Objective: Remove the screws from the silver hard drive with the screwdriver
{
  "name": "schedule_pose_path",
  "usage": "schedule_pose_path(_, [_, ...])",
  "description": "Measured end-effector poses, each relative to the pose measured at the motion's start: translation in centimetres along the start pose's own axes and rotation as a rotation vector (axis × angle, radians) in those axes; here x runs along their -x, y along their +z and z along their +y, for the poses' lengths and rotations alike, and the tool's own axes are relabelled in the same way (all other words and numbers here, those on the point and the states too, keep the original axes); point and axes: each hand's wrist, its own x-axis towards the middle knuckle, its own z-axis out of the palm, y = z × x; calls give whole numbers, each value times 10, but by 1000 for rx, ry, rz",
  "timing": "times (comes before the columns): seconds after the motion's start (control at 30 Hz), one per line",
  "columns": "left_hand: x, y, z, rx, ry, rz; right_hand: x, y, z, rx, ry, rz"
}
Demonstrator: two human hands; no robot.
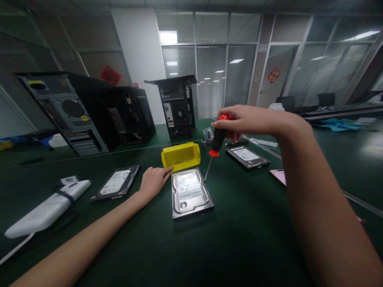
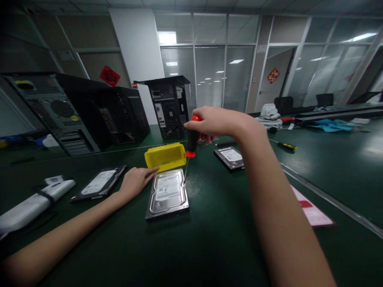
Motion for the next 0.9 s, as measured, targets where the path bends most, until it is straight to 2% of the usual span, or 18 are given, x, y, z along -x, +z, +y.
schedule_pose_path(0.23, [-3,14,-17,200,-68,177,-4,3,3,-35,-9,7])
schedule_pose_path(0.43, [-22,20,-38,403,-68,175,-9,5,5,-50,-11,12])
schedule_pose_path(0.73, [-63,-6,-42,376,-153,206,-9,6,4,-43,11,21])
schedule_pose_path(0.9, [-76,-35,-50,364,-245,215,-8,5,3,-38,21,6])
